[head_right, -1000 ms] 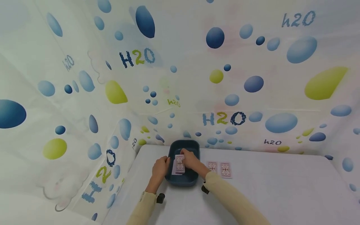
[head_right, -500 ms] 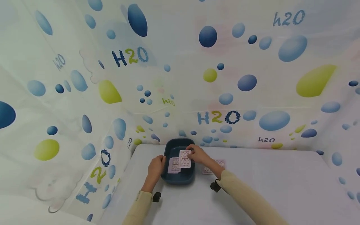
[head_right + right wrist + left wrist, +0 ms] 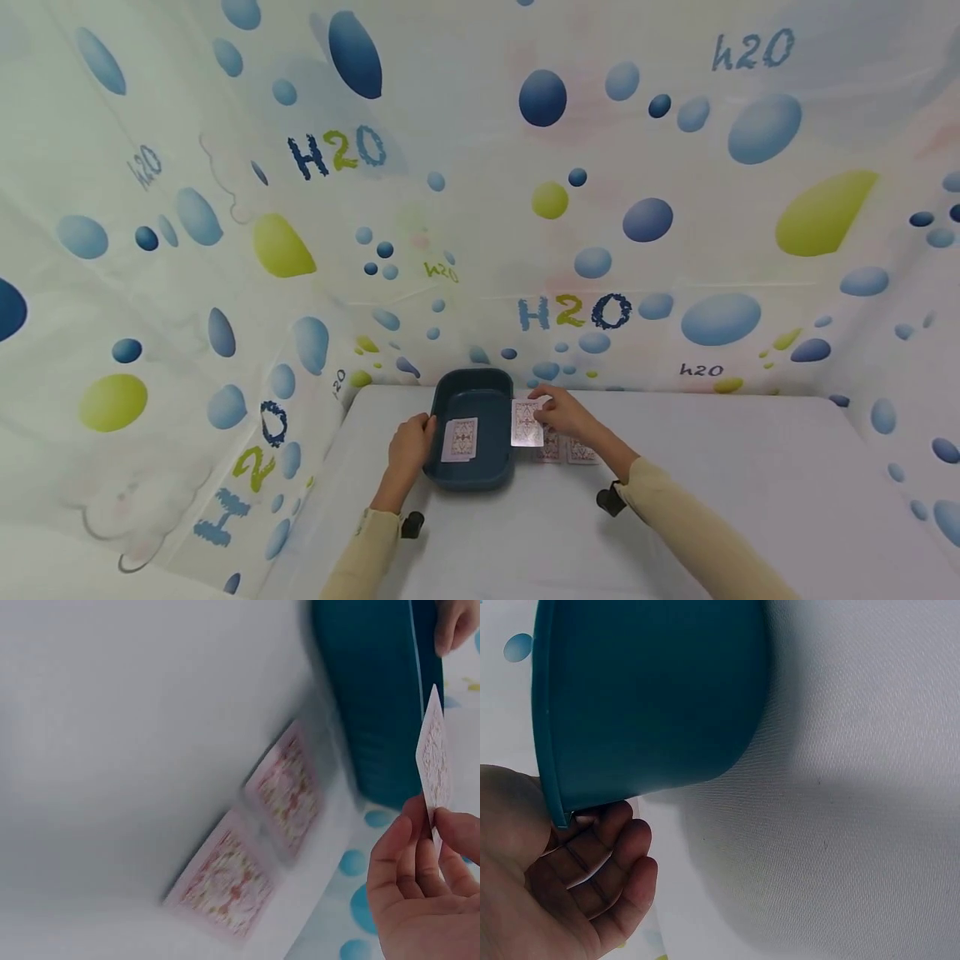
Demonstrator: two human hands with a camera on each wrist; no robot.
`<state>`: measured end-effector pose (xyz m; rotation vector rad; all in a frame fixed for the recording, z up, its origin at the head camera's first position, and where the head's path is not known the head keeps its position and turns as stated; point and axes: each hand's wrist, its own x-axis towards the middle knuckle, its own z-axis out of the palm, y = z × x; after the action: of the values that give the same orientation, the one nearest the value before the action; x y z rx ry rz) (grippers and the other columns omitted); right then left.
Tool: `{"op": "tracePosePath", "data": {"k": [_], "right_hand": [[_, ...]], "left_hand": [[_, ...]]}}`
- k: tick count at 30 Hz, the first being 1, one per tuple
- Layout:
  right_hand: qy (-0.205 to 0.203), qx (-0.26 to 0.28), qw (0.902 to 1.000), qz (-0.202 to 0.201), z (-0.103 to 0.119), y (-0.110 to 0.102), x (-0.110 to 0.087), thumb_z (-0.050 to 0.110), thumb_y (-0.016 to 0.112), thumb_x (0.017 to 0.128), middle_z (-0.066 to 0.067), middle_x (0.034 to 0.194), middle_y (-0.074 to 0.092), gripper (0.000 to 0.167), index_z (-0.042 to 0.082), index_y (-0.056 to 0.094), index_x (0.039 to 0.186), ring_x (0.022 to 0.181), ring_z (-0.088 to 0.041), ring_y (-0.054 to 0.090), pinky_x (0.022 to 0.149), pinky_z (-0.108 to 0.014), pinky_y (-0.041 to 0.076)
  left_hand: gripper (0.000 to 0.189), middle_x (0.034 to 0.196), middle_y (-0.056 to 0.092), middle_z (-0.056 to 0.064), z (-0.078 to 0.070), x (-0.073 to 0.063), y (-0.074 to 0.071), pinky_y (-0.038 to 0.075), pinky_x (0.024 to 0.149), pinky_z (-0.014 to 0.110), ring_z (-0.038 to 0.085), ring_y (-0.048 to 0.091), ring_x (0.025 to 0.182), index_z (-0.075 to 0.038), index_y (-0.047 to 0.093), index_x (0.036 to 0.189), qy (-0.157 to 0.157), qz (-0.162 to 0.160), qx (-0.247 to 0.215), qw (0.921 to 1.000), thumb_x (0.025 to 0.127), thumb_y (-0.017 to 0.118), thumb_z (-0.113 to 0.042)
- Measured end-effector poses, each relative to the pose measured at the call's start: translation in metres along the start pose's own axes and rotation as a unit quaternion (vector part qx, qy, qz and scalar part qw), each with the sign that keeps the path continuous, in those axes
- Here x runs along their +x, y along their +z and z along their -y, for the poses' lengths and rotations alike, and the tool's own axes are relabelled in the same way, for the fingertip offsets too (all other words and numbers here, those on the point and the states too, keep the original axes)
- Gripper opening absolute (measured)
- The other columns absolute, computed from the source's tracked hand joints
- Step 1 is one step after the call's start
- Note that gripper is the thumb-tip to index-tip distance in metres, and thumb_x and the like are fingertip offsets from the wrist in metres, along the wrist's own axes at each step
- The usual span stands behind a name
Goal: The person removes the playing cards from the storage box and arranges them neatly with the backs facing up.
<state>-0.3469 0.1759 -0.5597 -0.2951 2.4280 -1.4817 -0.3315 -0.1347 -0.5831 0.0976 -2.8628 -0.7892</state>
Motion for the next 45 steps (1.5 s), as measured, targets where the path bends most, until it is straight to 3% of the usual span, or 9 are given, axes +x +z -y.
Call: {"op": "tracePosePath", "data": {"k": [9,15,25,33,38,45], "right_hand": [[0.02,-0.021,0.9995,-0.014,-0.025,-0.027,-0.016,0.012,0.06,0.099,-0.013,0.102,0.068,0.035,0.006,0.055,0.133,0.089,-0.022,0.063,0.078,-0.038,0.055],[0.01,-0.019,0.9997,-0.008,-0.044,-0.047,-0.033,0.01,0.059,0.099,-0.015,0.093,0.067,0.036,0.0,0.053,0.133,0.084,-0.023,0.062,0.075,-0.039,0.055],[0.063,-0.049,0.9968,-0.003,-0.08,-0.074,-0.056,0.009,0.06,0.098,-0.011,0.095,0.061,0.036,-0.001,0.053,0.131,0.085,-0.022,0.056,0.072,-0.034,0.051],[0.074,-0.087,0.9928,-0.036,-0.098,-0.082,-0.06,0.005,0.061,0.095,-0.011,0.09,0.056,0.033,-0.002,0.055,0.127,0.077,-0.021,0.053,0.065,-0.032,0.048],[0.061,-0.157,0.983,-0.073,-0.106,-0.074,-0.057,0.004,0.061,0.093,-0.01,0.088,0.055,0.029,-0.001,0.058,0.122,0.075,-0.02,0.051,0.064,-0.032,0.045],[0.033,-0.255,0.9591,-0.119,-0.107,-0.062,-0.057,0.007,0.064,0.091,-0.019,0.099,0.054,0.026,-0.003,0.06,0.115,0.084,-0.025,0.053,0.076,-0.044,0.049]], "left_hand": [[0.031,0.066,0.055,0.006,-0.002,0.0,-0.001,0.035,0.052,0.032,0.019,0.047,0.057,-0.006,0.06,0.077,-0.002,0.001,0.002,1.0,0.103,0.055,-0.023],[0.031,0.066,0.055,0.006,-0.002,-0.001,-0.001,0.034,0.052,0.032,0.019,0.046,0.057,-0.006,0.06,0.077,-0.005,0.001,0.003,1.0,0.103,0.055,-0.022],[0.031,0.066,0.054,0.007,-0.001,-0.001,0.001,0.034,0.053,0.032,0.02,0.047,0.058,-0.007,0.059,0.077,-0.014,0.008,0.001,0.9999,0.103,0.054,-0.023],[0.03,0.067,0.054,0.007,0.0,-0.001,0.003,0.034,0.053,0.032,0.02,0.047,0.059,-0.006,0.06,0.079,-0.018,0.011,0.004,0.9998,0.103,0.054,-0.024],[0.03,0.067,0.053,0.006,0.0,-0.001,0.003,0.034,0.053,0.032,0.019,0.047,0.058,-0.006,0.06,0.08,-0.019,0.012,0.003,0.9997,0.104,0.053,-0.024],[0.032,0.065,0.051,0.005,-0.002,-0.002,0.001,0.033,0.052,0.03,0.018,0.046,0.057,-0.007,0.058,0.077,-0.015,0.011,-0.003,0.9998,0.104,0.053,-0.024]]}}
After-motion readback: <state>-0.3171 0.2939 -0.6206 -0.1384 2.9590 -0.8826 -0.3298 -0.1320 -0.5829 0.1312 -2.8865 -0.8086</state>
